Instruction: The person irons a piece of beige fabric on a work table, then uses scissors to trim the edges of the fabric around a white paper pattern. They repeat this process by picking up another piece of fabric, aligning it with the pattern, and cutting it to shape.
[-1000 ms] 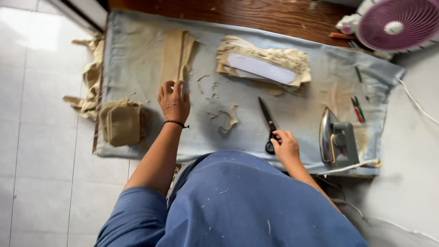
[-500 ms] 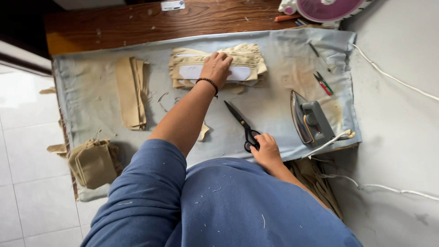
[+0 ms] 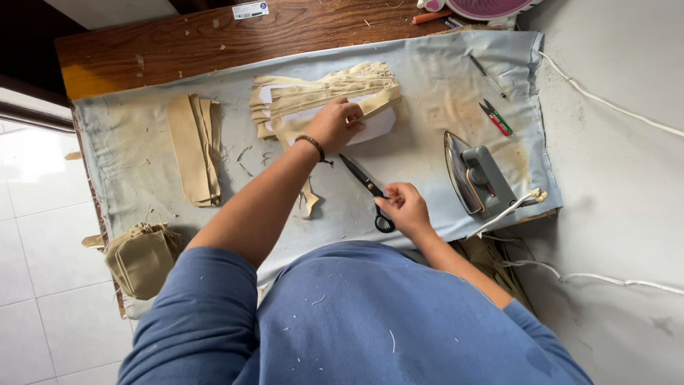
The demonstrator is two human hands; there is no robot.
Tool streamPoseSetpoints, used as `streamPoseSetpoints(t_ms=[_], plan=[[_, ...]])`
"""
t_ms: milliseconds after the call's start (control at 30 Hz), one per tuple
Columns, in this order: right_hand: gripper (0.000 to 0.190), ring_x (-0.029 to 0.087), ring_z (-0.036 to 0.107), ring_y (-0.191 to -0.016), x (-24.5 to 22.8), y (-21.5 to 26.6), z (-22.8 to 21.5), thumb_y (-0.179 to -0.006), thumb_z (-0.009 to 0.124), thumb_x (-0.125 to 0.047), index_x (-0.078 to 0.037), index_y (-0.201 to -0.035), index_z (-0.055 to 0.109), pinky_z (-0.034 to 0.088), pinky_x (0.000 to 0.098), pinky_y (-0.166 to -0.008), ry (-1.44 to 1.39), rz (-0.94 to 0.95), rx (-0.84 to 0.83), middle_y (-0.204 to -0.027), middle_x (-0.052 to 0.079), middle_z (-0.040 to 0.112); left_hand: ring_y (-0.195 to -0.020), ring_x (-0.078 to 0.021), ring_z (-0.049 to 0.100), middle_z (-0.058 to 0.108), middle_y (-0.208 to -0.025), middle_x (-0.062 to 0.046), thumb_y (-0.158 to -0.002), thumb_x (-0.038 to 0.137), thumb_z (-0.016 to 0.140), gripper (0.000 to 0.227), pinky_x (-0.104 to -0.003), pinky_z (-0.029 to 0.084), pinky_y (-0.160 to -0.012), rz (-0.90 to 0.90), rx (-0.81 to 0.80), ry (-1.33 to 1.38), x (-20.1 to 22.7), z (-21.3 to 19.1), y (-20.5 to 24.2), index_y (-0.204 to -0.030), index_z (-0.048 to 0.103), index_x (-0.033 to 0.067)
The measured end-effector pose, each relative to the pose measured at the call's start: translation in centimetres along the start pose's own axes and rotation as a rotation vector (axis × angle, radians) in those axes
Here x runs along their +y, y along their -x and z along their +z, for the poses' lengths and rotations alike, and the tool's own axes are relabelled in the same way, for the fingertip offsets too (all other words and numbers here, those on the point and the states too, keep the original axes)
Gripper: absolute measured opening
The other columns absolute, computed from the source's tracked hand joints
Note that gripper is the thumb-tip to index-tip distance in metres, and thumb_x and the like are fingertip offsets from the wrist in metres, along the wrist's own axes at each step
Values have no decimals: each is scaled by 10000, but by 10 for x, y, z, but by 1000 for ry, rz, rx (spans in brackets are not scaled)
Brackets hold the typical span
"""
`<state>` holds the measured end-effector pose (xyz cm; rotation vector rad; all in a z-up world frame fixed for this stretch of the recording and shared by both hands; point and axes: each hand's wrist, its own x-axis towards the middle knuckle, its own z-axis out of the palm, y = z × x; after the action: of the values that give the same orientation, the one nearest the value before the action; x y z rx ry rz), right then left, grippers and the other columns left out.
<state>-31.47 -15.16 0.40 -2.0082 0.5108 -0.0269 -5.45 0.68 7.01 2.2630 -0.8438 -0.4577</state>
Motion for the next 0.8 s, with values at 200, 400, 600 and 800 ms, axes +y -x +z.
streamPoseSetpoints(t_ms=[200, 400, 600, 800], plan=[[612, 149, 642, -1029, -117, -36, 15, -925, 753, -334, -18, -1377, 488, 597, 305, -832, -652, 201, -191, -1170, 87, 668, -959, -373, 704, 663, -944, -58, -917, 244, 725, 123, -501, 567, -819, 9, -12, 124, 34, -14, 12, -993, 647, 188], [87, 355, 737, -961, -162, -95, 43, -1002, 595, -92, -6, -1002, 585, 617, 420, -924, -909, 360, -157, -1031, 243, 721, -787, -297, 640, 655, -930, -80, -957, 159, 620, 106, -433, 512, -618, 204, 11, -63, 17, -46, -39, -941, 724, 142], [276, 359, 728, -932, -102, -104, 54, -881, 728, -31, 53, -1106, 591, 620, 440, -874, -885, 578, -162, -1017, 249, 712, -1320, -357, 448, 501, -1440, -130, -910, 497, 744, 661, -514, 392, -1063, -152, -114, -408, -42, -64, -62, -1423, 515, 150], [693, 405, 655, -1208, -92, -121, 64, -867, 862, -111, 50, -1399, 448, 535, 514, -1065, -994, 639, -123, -1276, 325, 632, -1423, -251, 455, 498, -1505, -28, -911, 768, 550, 760, -511, 284, -1232, -397, -337, -426, -59, -73, -54, -1457, 510, 240]])
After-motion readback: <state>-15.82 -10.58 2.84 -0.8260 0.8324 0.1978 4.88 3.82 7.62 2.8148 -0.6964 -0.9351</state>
